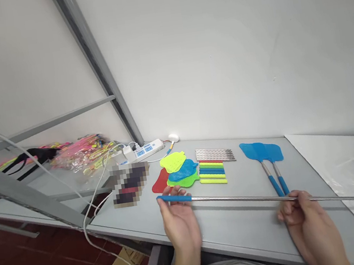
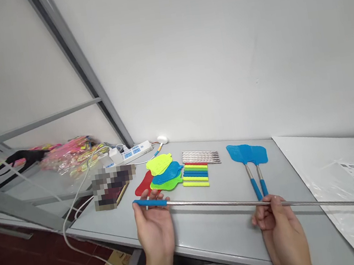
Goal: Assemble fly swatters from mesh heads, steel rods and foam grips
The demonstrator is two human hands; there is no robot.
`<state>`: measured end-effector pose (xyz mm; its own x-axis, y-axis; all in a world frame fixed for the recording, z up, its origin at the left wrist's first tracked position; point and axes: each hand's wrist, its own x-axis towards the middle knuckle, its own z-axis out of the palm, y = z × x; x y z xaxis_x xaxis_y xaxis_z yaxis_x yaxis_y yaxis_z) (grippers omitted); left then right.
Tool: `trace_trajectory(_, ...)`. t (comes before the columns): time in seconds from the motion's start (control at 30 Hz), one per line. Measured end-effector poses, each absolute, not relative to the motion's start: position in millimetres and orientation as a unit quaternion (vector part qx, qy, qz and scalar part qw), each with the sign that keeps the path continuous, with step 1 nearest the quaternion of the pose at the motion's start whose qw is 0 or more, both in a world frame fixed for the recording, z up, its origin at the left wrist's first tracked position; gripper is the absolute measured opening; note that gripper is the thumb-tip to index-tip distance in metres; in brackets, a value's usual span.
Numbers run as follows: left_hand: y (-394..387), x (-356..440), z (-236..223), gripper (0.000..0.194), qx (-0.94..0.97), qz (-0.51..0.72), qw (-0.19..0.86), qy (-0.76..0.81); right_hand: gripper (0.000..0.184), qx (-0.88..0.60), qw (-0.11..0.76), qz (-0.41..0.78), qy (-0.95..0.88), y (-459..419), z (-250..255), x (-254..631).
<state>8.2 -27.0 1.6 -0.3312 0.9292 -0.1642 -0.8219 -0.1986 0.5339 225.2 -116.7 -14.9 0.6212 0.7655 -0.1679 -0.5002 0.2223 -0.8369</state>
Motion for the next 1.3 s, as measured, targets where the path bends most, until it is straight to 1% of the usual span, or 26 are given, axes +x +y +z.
trace_trajectory(0.13,-18,-16,10,0.022,0.116,0.771,0.568,0.263,0.024,-0.476,0.776,0.379,-0.166,-119,-10,224)
trace_trajectory(0.2,-18,-17,11,0.026,0.118,0.778,0.56,0.258,0.023,-0.471,0.778,0.376,-0.179,-118,-4,223)
trace_trajectory(0.3,-25,-3,11,0.029,0.115,0.782,0.554,0.262,0.02,-0.449,0.796,0.36,-0.185,-113,7,219)
trace_trajectory(0.37,-35,14,11,0.029,0.123,0.765,0.578,0.257,0.019,-0.432,0.798,0.369,-0.202,-109,12,209)
trace_trajectory(0.47,-51,39,12,0.029,0.133,0.709,0.649,0.242,0.017,-0.407,0.777,0.411,-0.25,-103,15,189)
trace_trajectory(0.5,-55,45,12,0.029,0.133,0.705,0.654,0.241,0.017,-0.402,0.774,0.415,-0.26,-100,16,182)
trace_trajectory(0.7,-66,51,12,0.03,0.163,0.718,0.63,0.248,0.022,-0.397,0.727,0.469,-0.307,-81,16,161)
trace_trajectory(0.83,-61,40,15,0.028,0.194,0.725,0.607,0.259,0.025,-0.42,0.662,0.522,-0.336,-77,16,170)
trace_trajectory(0.9,-56,31,16,0.029,0.192,0.728,0.602,0.266,0.029,-0.416,0.655,0.546,-0.317,-78,18,180)
trace_trajectory(0.97,-50,22,17,0.028,0.183,0.736,0.593,0.272,0.029,-0.403,0.684,0.538,-0.282,-80,23,194)
trace_trajectory(1.1,-33,2,18,0.025,0.16,0.768,0.554,0.28,0.024,-0.395,0.765,0.453,-0.232,-82,37,230)
trace_trajectory(1.2,-22,-12,21,0.028,0.135,0.789,0.523,0.293,0.023,-0.376,0.813,0.406,-0.182,-79,43,258)
trace_trajectory(1.3,-14,-23,25,0.032,0.11,0.804,0.501,0.3,0.023,-0.361,0.838,0.386,-0.134,-76,43,281)
